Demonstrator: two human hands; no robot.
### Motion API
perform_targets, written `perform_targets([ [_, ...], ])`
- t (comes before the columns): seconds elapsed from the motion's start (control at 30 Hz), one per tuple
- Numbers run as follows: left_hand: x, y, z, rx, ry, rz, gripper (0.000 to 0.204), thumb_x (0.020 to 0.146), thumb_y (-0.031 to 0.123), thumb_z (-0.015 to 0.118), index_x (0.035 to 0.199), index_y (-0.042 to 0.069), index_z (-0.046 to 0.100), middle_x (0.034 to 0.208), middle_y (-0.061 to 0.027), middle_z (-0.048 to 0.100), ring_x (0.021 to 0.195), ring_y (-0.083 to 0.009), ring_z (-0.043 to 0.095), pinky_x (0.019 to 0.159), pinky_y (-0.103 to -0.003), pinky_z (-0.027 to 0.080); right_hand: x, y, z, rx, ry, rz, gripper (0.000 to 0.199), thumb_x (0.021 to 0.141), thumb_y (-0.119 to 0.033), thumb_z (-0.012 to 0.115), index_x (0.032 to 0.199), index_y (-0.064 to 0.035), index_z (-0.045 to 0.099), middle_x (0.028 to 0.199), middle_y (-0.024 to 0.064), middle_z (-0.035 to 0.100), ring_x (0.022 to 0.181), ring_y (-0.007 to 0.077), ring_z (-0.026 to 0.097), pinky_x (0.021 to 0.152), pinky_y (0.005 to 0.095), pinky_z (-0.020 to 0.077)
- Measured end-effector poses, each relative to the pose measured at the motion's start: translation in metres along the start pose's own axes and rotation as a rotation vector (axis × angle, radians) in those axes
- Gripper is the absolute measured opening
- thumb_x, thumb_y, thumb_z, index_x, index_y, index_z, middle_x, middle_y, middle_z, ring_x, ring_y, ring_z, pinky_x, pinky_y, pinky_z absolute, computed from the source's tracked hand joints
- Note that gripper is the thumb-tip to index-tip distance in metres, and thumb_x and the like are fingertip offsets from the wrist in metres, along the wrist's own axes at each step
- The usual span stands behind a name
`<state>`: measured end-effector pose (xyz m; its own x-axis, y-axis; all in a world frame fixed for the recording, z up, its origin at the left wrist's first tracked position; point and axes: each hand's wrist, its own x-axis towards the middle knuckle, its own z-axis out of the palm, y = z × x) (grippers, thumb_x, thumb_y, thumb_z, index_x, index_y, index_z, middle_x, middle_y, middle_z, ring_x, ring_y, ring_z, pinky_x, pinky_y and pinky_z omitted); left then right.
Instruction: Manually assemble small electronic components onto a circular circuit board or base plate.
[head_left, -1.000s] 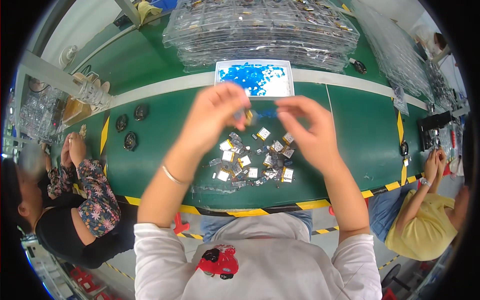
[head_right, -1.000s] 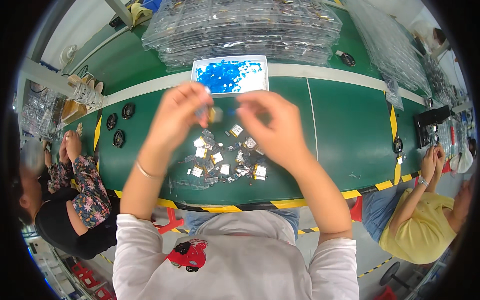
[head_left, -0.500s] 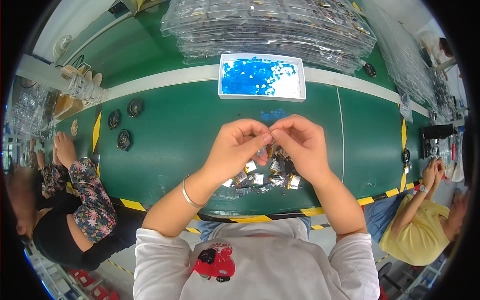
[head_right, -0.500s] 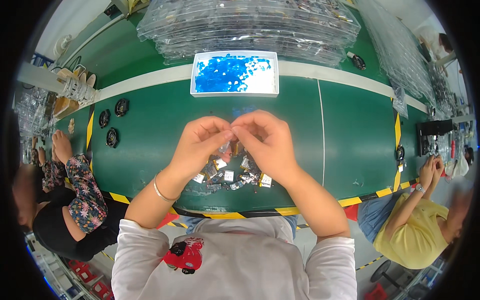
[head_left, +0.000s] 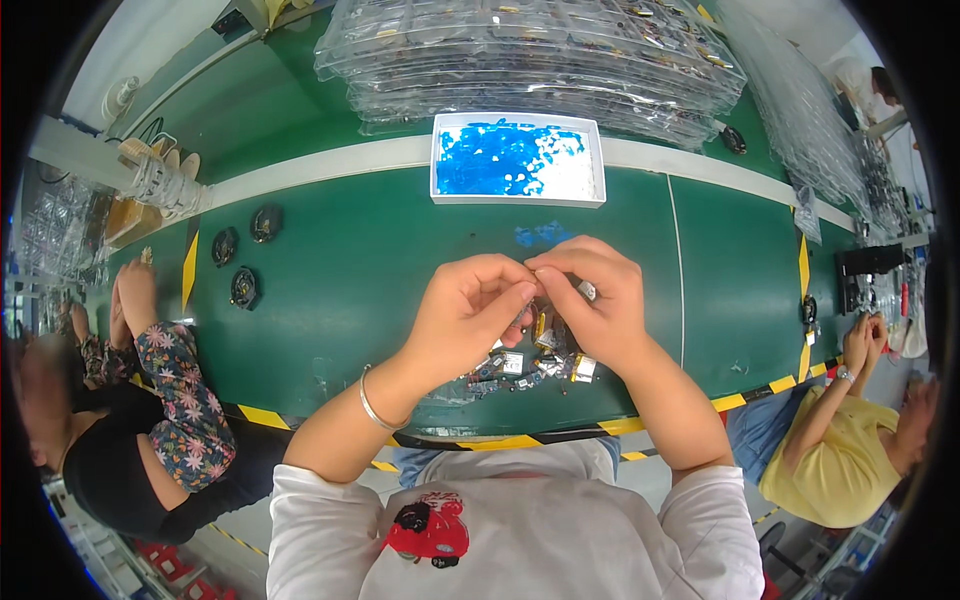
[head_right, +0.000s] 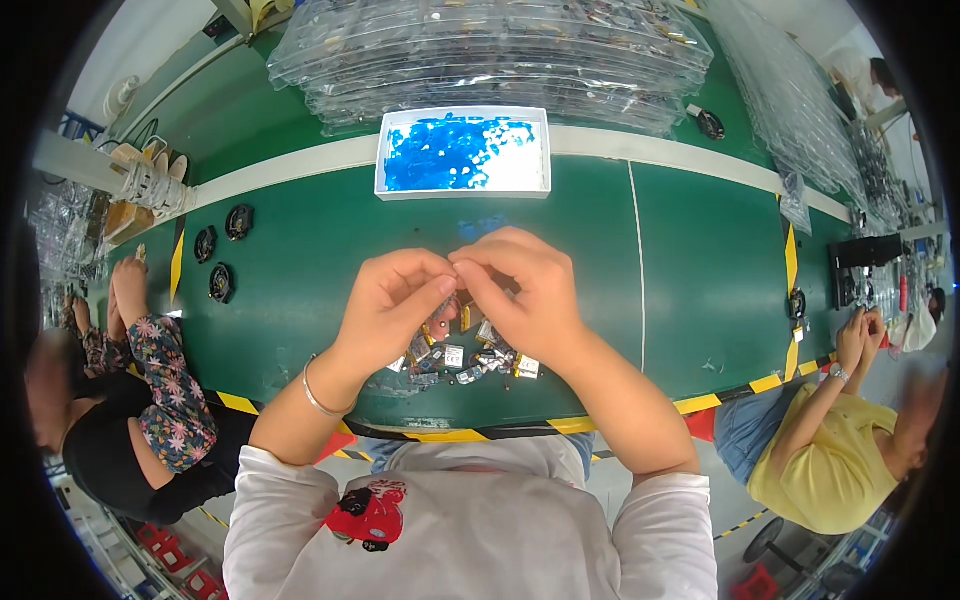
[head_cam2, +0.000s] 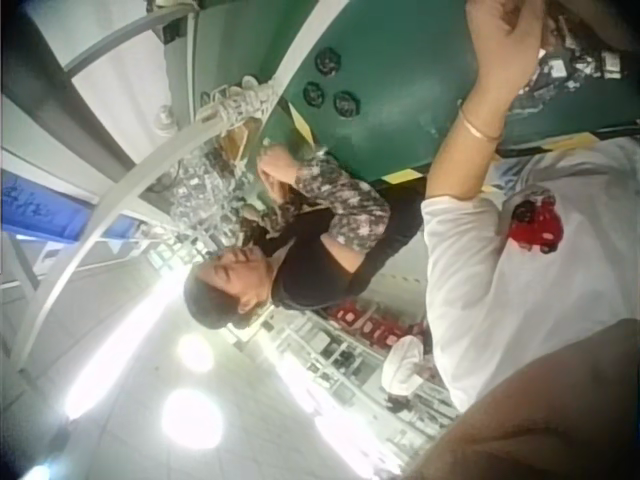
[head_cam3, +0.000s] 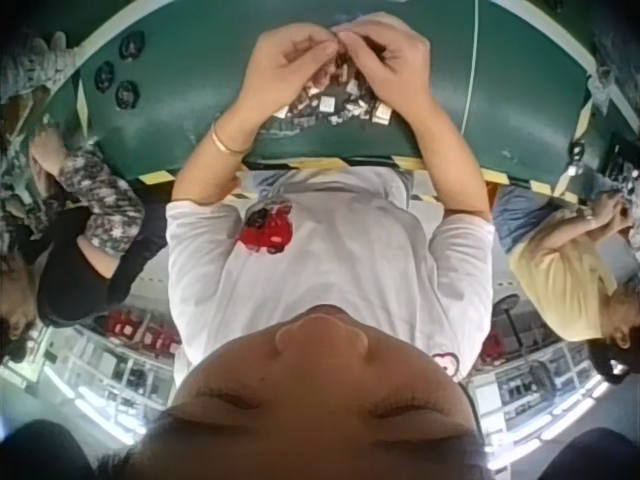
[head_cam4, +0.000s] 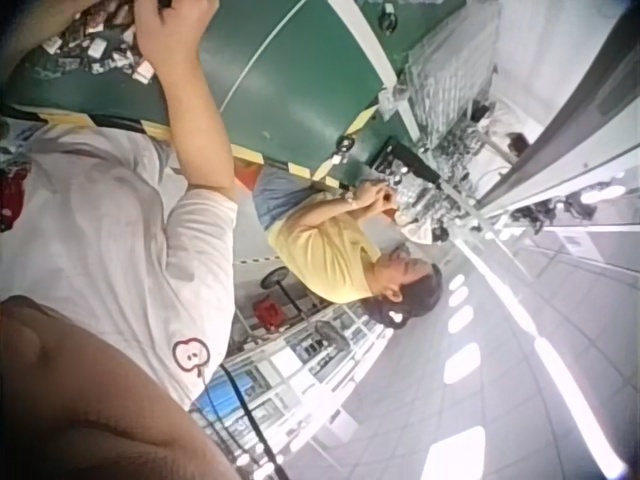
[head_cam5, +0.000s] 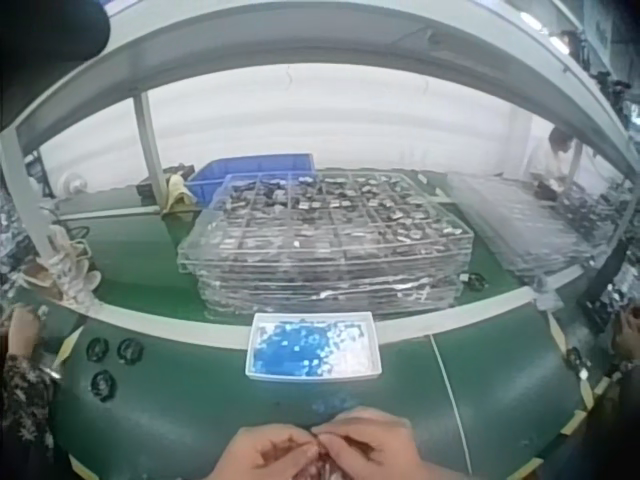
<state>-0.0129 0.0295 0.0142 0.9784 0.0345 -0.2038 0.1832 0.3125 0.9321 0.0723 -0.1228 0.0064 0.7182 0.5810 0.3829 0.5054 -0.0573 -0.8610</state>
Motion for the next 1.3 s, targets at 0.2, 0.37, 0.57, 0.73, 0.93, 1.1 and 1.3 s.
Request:
perform_targets([
  [0.2, 0.001, -0.004, 0.002, 0.042, 0.038, 0.074, 0.009, 0.091, 0.004, 0.055, 0.094, -0.003, 0.061, 0.077, -0.0027, 0.062, 0.062, -0.0053, 0.057, 0.053, -0.019, 0.046, 0.003, -0.007, -0.004, -0.096, 0.070, -0.059, 0.013, 0.072, 0.002, 0.067, 0.085, -0.0006, 0.066, 0.079, 0.0098, 0.065, 0.069, 0.0195, 0.062, 0.062, 0.0283, 0.0482],
  [0.37, 0.000, -0.012, 0.004, 0.233, 0.110, 0.212, 0.007, 0.088, 0.002, 0.058, 0.092, -0.002, 0.062, 0.072, -0.0015, 0.063, 0.059, -0.0044, 0.057, 0.052, -0.019, 0.045, 0.003, -0.008, -0.001, -0.393, 0.079, -0.321, 0.018, 0.063, 0.004, 0.069, 0.077, -0.0038, 0.061, 0.075, 0.0082, 0.062, 0.066, 0.0216, 0.059, 0.060, 0.0303, 0.0469],
  [0.57, 0.000, -0.010, 0.004, 0.296, 0.118, 0.185, 0.004, 0.087, 0.002, 0.060, 0.088, -0.001, 0.062, 0.067, -0.0001, 0.062, 0.056, -0.0033, 0.056, 0.050, -0.019, 0.044, 0.026, 0.021, -0.018, -0.474, 0.204, -0.293, 0.012, 0.065, 0.002, 0.067, 0.074, -0.0031, 0.060, 0.073, 0.0077, 0.061, 0.068, 0.0216, 0.057, 0.061, 0.0310, 0.0451],
  [0.73, 0.004, -0.004, 0.004, 0.103, 0.130, 0.099, 0.005, 0.089, 0.002, 0.057, 0.089, -0.001, 0.061, 0.070, -0.0017, 0.062, 0.056, -0.0044, 0.056, 0.050, -0.019, 0.044, 0.036, 0.029, -0.026, -0.483, 0.201, -0.234, 0.012, 0.067, -0.001, 0.068, 0.077, -0.0044, 0.063, 0.077, 0.0076, 0.063, 0.077, 0.0237, 0.058, 0.071, 0.0337, 0.0448],
  [0.93, 0.003, -0.005, -0.001, 0.141, 0.128, 0.135, 0.007, 0.090, 0.004, 0.057, 0.094, 0.000, 0.062, 0.079, -0.0023, 0.064, 0.064, -0.0036, 0.057, 0.052, -0.017, 0.048, 0.014, -0.008, -0.003, -0.480, 0.097, -0.309, 0.017, 0.062, -0.001, 0.068, 0.077, -0.0069, 0.063, 0.080, 0.0067, 0.061, 0.078, 0.0264, 0.056, 0.073, 0.0353, 0.0428],
  [1.1, 0.005, -0.010, 0.005, 0.285, 0.181, 0.264, 0.004, 0.087, 0.000, 0.058, 0.087, -0.002, 0.061, 0.070, -0.0021, 0.064, 0.057, -0.0027, 0.056, 0.050, -0.018, 0.043, 0.014, -0.007, -0.001, -0.499, 0.045, -0.330, 0.016, 0.061, -0.001, 0.068, 0.074, -0.0079, 0.061, 0.080, 0.0059, 0.060, 0.077, 0.0261, 0.054, 0.073, 0.0352, 0.0423],
  [1.3, 0.004, -0.007, -0.001, 0.230, 0.112, 0.138, 0.006, 0.090, 0.003, 0.057, 0.092, 0.000, 0.061, 0.079, -0.0025, 0.064, 0.062, -0.0042, 0.057, 0.053, -0.018, 0.048, 0.032, 0.020, -0.015, -0.460, 0.283, -0.315, 0.012, 0.066, 0.001, 0.066, 0.075, -0.0043, 0.060, 0.079, 0.0077, 0.061, 0.076, 0.0274, 0.056, 0.071, 0.0339, 0.0439],
])
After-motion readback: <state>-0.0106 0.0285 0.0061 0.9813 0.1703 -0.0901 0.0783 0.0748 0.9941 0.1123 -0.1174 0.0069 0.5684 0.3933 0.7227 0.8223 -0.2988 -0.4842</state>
